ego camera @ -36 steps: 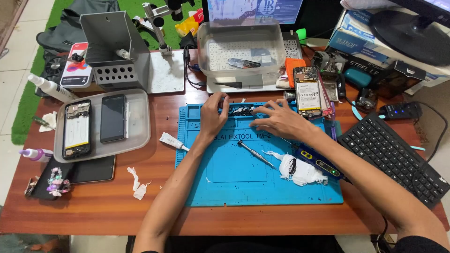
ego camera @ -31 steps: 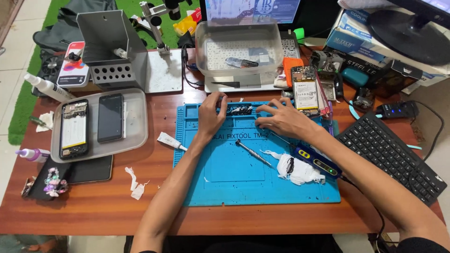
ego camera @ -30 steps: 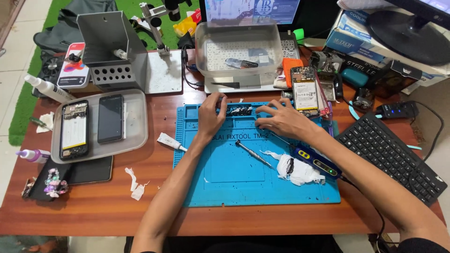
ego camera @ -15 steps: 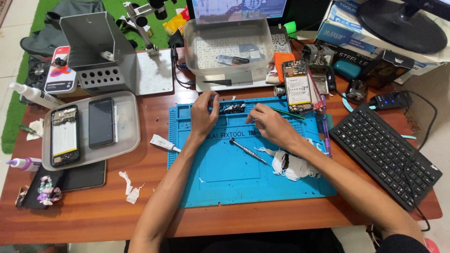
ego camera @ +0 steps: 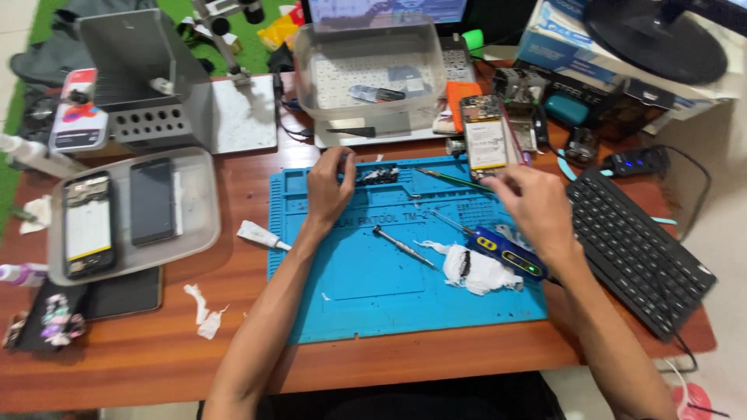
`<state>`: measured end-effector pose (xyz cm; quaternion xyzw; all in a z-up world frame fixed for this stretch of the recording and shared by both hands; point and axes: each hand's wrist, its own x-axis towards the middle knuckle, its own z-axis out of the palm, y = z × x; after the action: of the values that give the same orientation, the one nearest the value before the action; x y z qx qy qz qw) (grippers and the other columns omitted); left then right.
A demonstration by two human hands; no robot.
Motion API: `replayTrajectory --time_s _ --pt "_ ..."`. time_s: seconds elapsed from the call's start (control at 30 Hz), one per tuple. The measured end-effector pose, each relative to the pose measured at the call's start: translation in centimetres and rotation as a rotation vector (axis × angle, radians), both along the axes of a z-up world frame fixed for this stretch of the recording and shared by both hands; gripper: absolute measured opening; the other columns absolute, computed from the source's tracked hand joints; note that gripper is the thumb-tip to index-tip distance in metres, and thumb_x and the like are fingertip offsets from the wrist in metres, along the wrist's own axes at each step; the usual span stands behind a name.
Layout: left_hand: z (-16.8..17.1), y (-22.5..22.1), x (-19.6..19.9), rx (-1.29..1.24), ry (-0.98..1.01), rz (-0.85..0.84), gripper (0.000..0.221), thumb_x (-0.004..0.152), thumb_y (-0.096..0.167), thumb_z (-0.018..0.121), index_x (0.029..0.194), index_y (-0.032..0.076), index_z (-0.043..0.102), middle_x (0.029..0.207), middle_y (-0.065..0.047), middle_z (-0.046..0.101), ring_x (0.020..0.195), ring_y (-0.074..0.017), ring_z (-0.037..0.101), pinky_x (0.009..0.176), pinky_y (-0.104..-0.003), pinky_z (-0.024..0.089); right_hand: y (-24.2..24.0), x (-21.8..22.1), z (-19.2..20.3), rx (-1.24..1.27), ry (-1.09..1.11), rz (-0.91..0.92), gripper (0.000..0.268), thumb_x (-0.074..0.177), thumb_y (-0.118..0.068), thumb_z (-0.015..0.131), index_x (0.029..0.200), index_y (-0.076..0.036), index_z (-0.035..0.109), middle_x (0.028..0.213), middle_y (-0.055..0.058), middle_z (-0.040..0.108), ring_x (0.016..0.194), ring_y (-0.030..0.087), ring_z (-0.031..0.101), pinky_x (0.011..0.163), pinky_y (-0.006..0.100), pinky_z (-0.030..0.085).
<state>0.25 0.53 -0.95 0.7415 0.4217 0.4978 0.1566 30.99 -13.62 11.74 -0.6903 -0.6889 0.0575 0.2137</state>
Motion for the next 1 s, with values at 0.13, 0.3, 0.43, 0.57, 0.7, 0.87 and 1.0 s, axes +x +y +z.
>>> replayTrajectory --time_s 0.13,0.3,0.43,0.57,0.7,0.87,1.0 --pt "0.7 -0.2 0.2 0.025 0.033 0.004 0.009 0.106 0.012 0.06 0.105 0.008 0.067 0.074 -0.008 0.064 0.066 -0.0207 0.064 0.059 -0.03 0.054 -0.5 5.0 -4.7 -0.11 -0.129 -0.197 0.014 0.106 -0.026 0.061 0.107 -0.017 0.071 0.095 0.011 0.073 0.091 0.04 0.071 0.078 0.05 0.058" --pt "-0.2 0.0 0.1 0.011 0.101 -0.005 0.011 0.107 0.014 0.059 0.103 0.01 0.067 0.074 -0.005 0.063 0.066 -0.0189 0.063 0.06 -0.028 0.054 -1.5 3.7 -4.8 -0.318 -0.16 -0.351 0.036 0.097 -0.015 0.066 0.128 -0.003 0.052 0.103 0.024 0.067 0.098 0.049 0.069 0.076 0.06 0.058" --pt "0.1 -0.2 0.2 0.033 0.138 -0.003 0.011 0.108 0.015 0.058 0.104 0.01 0.067 0.075 -0.005 0.063 0.068 -0.0184 0.063 0.061 -0.027 0.054 -1.5 4.6 -6.1 -0.253 -0.155 -0.309 0.039 0.094 -0.011 0.066 0.128 -0.001 0.05 0.098 0.025 0.067 0.096 0.05 0.069 0.074 0.061 0.058" --pt "0.8 -0.6 0.4 0.039 0.188 -0.015 0.012 0.108 0.014 0.058 0.103 0.009 0.067 0.076 -0.005 0.064 0.068 -0.0176 0.063 0.062 -0.025 0.053 -0.9 6.1 -8.6 -0.212 -0.158 -0.336 0.036 0.09 -0.016 0.065 0.12 -0.001 0.052 0.094 0.024 0.066 0.093 0.048 0.069 0.072 0.06 0.058" --pt "0.4 -0.5 0.3 0.027 0.198 -0.011 0.012 0.107 0.014 0.058 0.102 0.009 0.068 0.076 -0.006 0.065 0.068 -0.0179 0.063 0.062 -0.025 0.052 -0.3 5.6 -8.0 -0.193 -0.154 -0.336 0.034 0.092 -0.013 0.065 0.121 0.0 0.055 0.099 0.023 0.068 0.095 0.047 0.07 0.072 0.057 0.06" --pt "0.6 -0.5 0.2 0.029 0.21 -0.006 0.013 0.107 0.015 0.058 0.102 0.01 0.068 0.076 -0.005 0.065 0.067 -0.0172 0.063 0.061 -0.025 0.052 0.8 7.2 -9.5 -0.228 -0.105 -0.36 0.035 0.09 -0.017 0.065 0.12 -0.001 0.055 0.1 0.024 0.067 0.093 0.051 0.07 0.072 0.059 0.058" --pt "0.8 -0.6 0.2 0.015 0.219 -0.008 0.013 0.108 0.016 0.057 0.102 0.01 0.068 0.078 -0.005 0.066 0.068 -0.0164 0.063 0.062 -0.024 0.052 0.6 6.6 -7.3 -0.277 0.09 -0.377 0.036 0.083 -0.02 0.068 0.114 0.0 0.065 0.089 0.017 0.073 0.095 0.047 0.071 0.078 0.058 0.057"
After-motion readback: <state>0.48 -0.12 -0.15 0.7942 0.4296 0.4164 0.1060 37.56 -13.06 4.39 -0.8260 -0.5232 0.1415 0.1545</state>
